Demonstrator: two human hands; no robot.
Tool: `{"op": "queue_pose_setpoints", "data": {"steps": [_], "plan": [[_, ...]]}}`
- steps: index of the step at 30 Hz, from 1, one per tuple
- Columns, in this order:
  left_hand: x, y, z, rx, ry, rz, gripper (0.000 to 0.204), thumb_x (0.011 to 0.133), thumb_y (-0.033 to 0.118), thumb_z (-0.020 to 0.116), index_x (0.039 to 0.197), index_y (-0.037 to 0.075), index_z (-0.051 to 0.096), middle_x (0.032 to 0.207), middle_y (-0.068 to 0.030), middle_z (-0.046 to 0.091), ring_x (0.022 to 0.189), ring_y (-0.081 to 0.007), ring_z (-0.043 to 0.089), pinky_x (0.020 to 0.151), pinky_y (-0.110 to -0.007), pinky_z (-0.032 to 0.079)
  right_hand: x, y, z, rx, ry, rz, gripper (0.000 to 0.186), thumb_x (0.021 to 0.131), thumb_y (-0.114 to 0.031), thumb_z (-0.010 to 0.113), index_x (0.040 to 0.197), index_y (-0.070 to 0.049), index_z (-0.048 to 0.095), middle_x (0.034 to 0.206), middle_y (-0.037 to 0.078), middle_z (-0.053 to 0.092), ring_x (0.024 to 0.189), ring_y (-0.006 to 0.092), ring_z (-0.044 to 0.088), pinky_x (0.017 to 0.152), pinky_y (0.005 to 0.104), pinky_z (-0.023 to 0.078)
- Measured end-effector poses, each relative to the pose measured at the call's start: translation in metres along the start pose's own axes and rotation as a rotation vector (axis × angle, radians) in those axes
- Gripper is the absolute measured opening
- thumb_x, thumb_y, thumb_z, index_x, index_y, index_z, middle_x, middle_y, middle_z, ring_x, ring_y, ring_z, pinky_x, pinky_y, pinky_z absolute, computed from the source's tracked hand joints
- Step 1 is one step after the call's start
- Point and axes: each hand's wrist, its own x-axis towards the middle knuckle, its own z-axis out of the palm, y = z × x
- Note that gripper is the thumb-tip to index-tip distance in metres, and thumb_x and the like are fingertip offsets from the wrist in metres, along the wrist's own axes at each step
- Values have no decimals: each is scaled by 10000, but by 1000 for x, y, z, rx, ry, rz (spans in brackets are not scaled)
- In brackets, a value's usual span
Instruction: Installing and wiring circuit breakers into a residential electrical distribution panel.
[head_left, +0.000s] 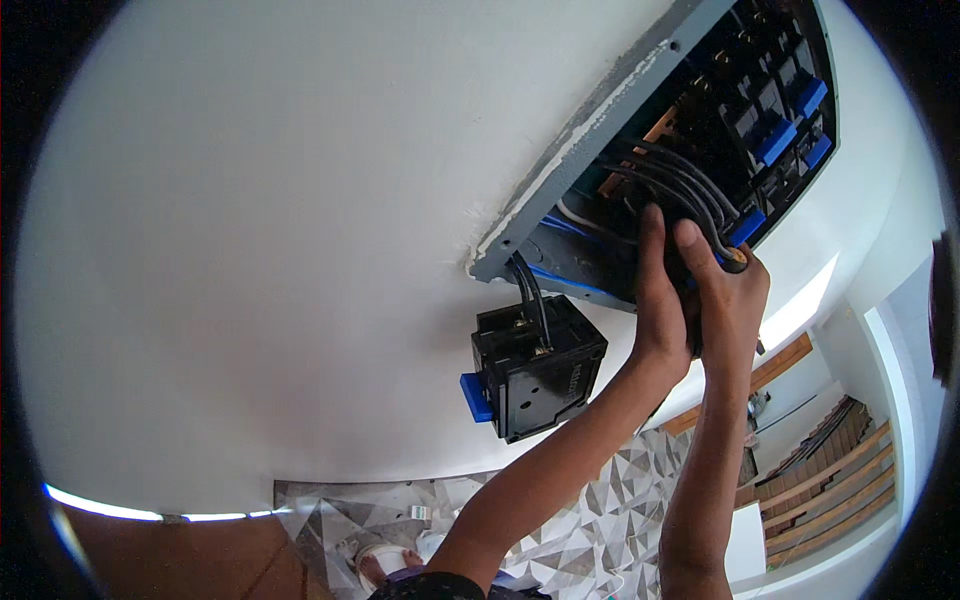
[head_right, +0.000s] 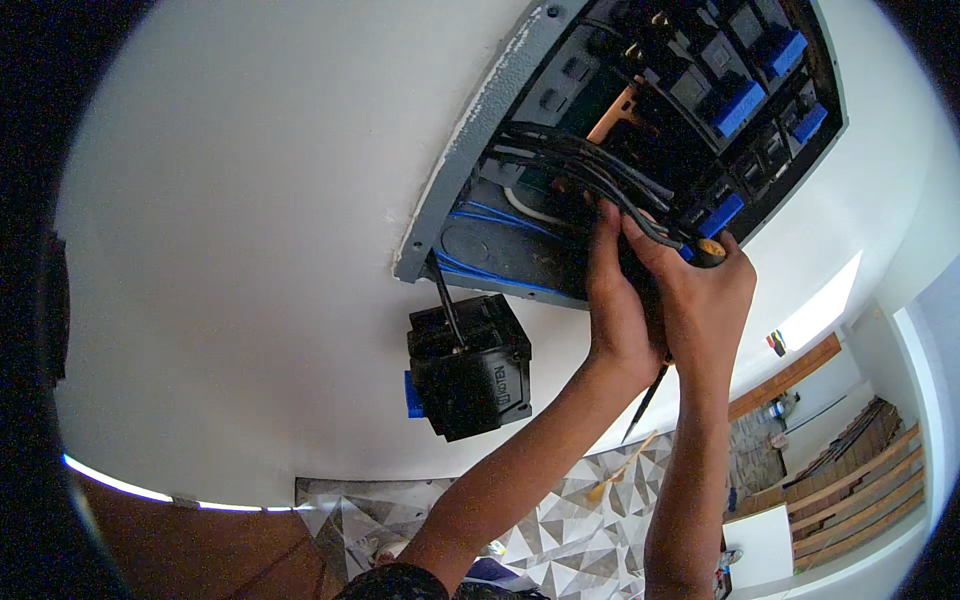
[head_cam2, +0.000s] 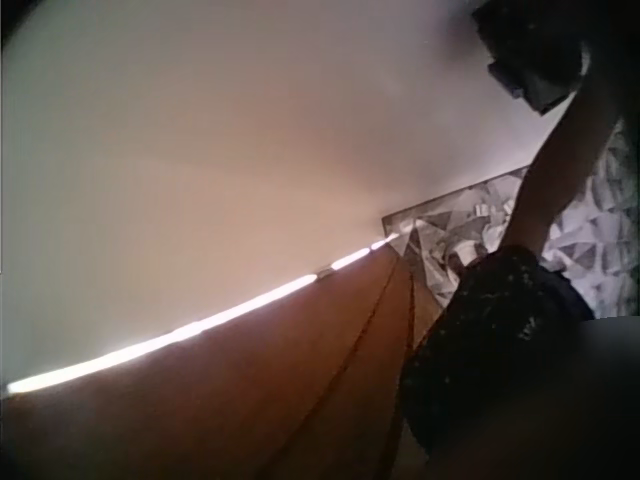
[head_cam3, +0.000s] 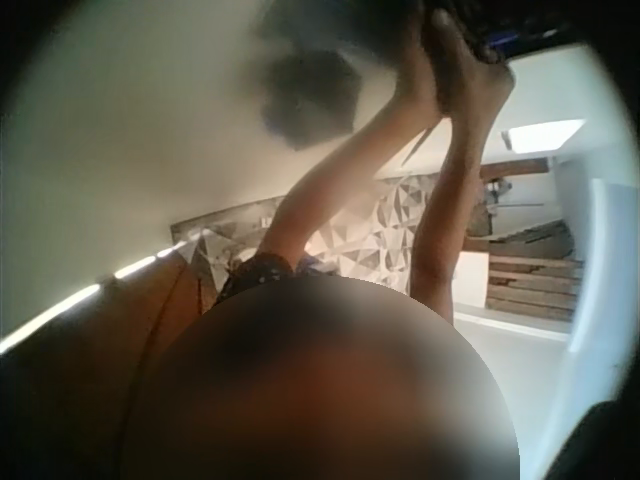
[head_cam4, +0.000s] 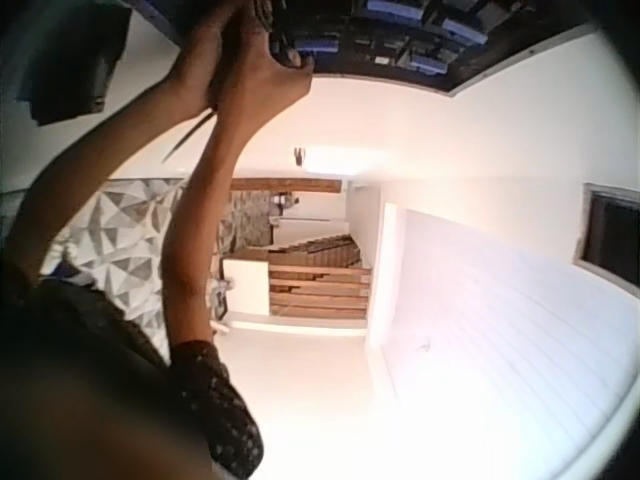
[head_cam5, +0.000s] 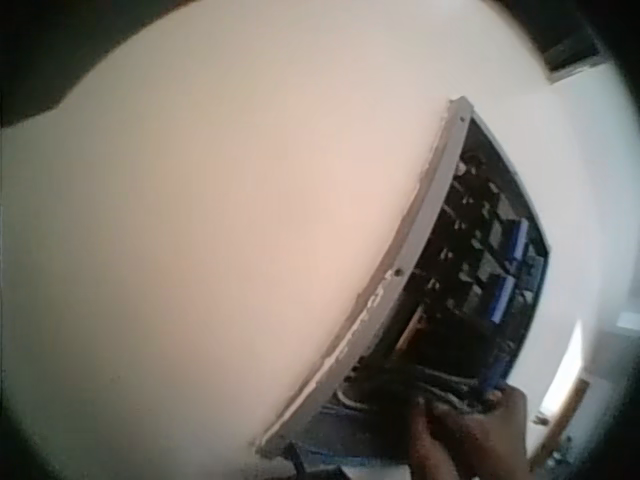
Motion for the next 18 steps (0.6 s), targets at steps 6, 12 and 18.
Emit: {"op": "queue_pose_setpoints", "data": {"steps": [6,12,18], "plan": [[3,0,7,5,18,29,546,965,553,425,1308,132,478,1194,-66,557,1098,-194,550,966,-334,434,5,1,-2,-45,7,47,478,691,-261,837,979,77,661,869,122,705,751,143,654,713,254,523],[3,0,5,-42,-56,18,519,976,526,422,1292,119,485,1197,-63,552,1095,-188,548,959,-333,434,6,0,-3,-36,-4,29,468,688,-236,828,985,83,660,856,118,701,721,137,643,688,247,521],[2,-4,6,-29,-49,42,501,971,519,443,1265,117,501,1153,-54,563,1065,-189,555,953,-326,434,8,3,-6,-11,-1,35,439,698,-209,819,984,86,662,854,114,701,720,135,641,674,244,514]]}}
